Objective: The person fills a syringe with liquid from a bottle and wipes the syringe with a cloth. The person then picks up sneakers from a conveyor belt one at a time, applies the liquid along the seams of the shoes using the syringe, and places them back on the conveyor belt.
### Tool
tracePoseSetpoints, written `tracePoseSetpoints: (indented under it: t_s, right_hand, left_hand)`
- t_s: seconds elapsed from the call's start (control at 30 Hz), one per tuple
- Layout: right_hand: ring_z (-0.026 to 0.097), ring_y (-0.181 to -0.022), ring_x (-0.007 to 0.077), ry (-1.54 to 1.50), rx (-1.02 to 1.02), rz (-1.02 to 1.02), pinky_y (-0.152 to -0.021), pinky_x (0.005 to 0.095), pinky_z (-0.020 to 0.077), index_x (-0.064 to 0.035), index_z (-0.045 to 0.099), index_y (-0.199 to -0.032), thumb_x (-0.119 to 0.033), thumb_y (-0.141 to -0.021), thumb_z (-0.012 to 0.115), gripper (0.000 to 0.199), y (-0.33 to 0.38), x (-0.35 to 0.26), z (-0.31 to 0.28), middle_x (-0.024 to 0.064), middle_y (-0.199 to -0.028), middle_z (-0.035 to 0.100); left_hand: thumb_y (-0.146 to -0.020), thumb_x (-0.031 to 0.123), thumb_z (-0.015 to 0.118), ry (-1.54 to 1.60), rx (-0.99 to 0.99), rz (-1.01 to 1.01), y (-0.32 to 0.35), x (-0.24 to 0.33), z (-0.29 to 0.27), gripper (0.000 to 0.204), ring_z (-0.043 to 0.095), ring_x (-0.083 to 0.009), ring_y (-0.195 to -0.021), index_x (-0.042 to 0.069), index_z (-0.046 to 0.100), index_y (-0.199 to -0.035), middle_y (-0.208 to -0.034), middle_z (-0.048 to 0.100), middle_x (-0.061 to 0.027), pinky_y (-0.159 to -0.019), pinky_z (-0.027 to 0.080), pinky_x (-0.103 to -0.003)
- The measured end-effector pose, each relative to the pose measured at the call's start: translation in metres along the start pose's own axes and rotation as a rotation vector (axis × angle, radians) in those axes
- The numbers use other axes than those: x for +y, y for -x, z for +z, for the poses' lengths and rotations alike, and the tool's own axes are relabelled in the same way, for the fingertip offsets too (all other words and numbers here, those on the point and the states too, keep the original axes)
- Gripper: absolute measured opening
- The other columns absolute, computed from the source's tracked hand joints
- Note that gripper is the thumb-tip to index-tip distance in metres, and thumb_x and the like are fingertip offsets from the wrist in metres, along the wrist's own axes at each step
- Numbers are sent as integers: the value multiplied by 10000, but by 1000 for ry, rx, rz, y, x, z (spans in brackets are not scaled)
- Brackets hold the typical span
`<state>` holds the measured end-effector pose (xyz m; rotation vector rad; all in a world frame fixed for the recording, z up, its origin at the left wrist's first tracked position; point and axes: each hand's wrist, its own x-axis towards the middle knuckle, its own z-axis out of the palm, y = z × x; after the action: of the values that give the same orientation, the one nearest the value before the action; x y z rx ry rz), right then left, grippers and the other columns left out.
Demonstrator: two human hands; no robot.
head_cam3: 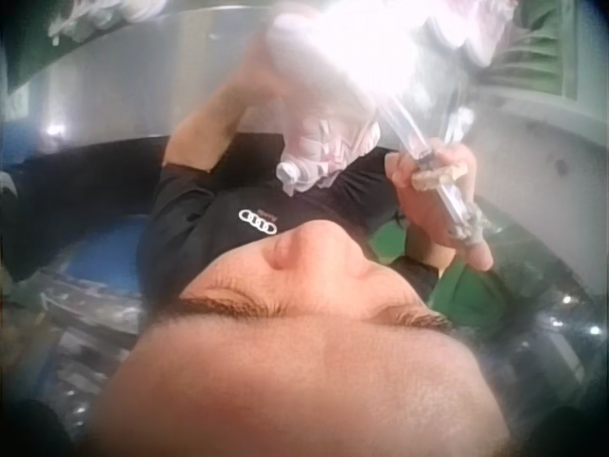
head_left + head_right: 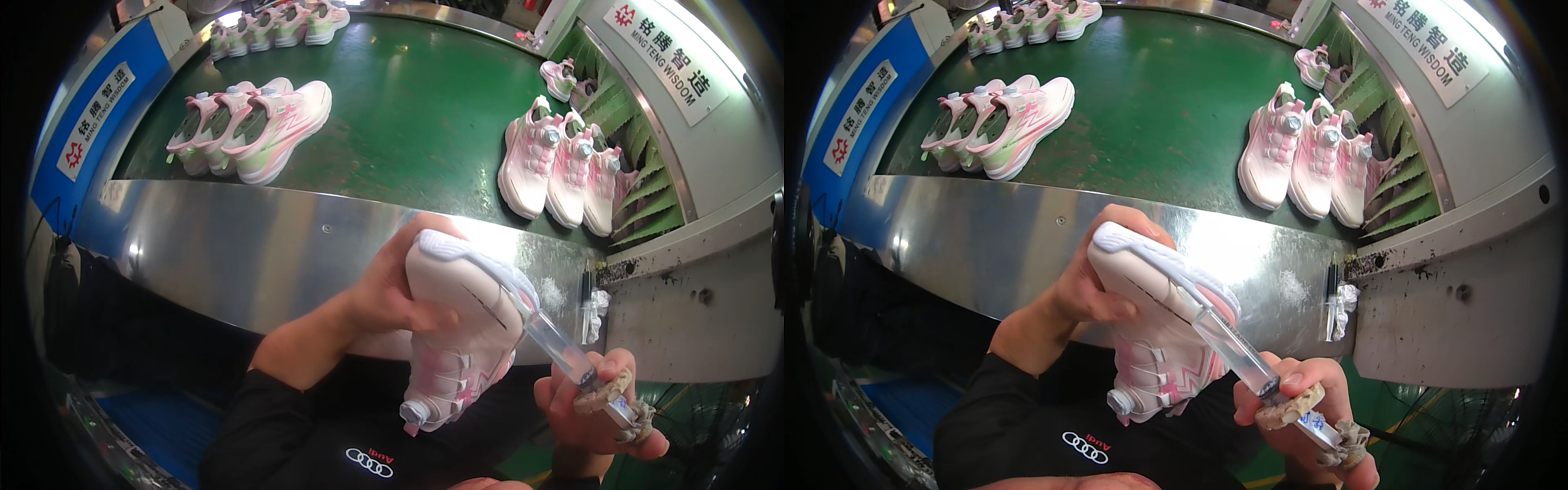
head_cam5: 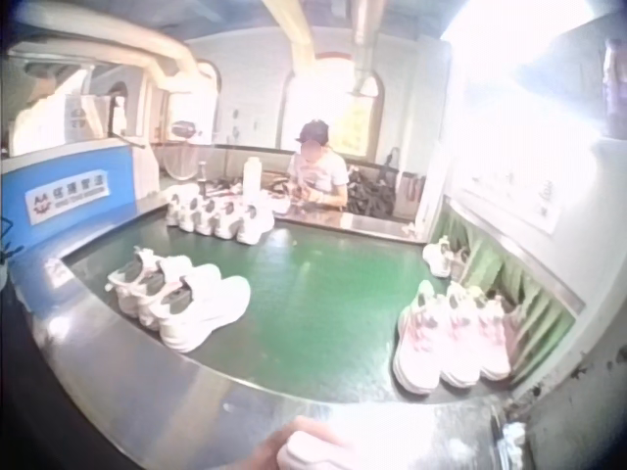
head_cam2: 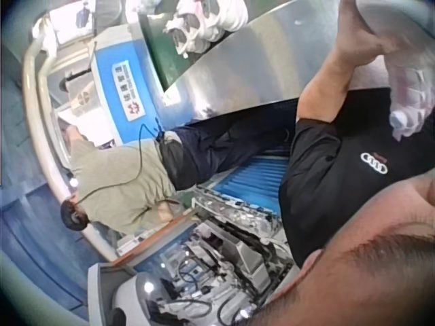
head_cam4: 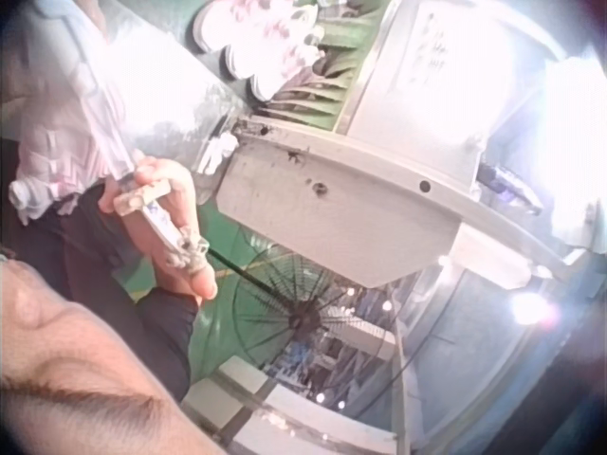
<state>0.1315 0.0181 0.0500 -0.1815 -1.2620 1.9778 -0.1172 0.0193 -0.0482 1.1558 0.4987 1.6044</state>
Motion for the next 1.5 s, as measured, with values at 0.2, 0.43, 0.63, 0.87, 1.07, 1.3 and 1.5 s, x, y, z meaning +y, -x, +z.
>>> tracePoseSetpoints:
  t_s: [0.2,0.43,0.63,0.87,1.07,1.3,1.5]
  right_hand:
    - [507,-896,263,-58,21,-20,-756,327,395,3,407,-1189,-690,-621,681,937,12,10,-19,169,-1006,543]
    - [520,-946,260,-77,25,-44,-794,326,412,16,380,-1226,-682,-629,679,966,26,28,-39,173,-1029,519]
    - [516,-974,236,-131,56,-10,-851,330,443,28,367,-1237,-672,-601,713,1007,41,43,-52,152,-1032,498]
    - [514,-966,239,-170,134,78,-813,328,421,32,373,-1232,-622,-588,756,994,59,46,-55,149,-1053,496]
    - [526,-918,245,-139,168,169,-743,307,403,-23,446,-1190,-596,-551,786,924,78,44,-58,161,-1024,541]
    - [518,-943,227,-115,34,112,-820,312,446,42,386,-1244,-619,-584,758,1005,105,50,-73,151,-1050,451]
    - [512,-890,237,-105,168,122,-731,298,385,-15,447,-1192,-599,-595,754,890,112,53,-70,142,-984,539]
  left_hand:
    - [-636,205,806,6,48,-44,-1,-4,-9,719,540,-210,-1052,73,394,-1210,-1120,535,-120,-884,463,-345]
    - [-679,211,705,85,248,-79,-5,-5,-10,695,521,-186,-1042,47,369,-1265,-1133,520,-95,-896,433,-321]
    - [-741,251,586,88,293,-178,-3,-7,-19,594,560,-212,-1004,-4,418,-1249,-1124,547,-133,-853,465,-323]
    - [-785,347,567,138,357,-290,-11,-11,-24,559,593,-223,-947,-37,485,-1183,-1049,597,-145,-841,478,-319]
    - [-796,401,588,343,364,-341,-19,-14,-20,590,592,-265,-974,-11,477,-1202,-1092,589,-169,-850,497,-370]
    - [-830,403,558,518,323,-383,-23,-23,-30,564,587,-266,-996,6,467,-1219,-1114,582,-166,-874,484,-381]
    - [-837,396,554,501,351,-402,-21,-26,-39,542,584,-256,-1010,10,479,-1211,-1114,583,-164,-880,480,-383]
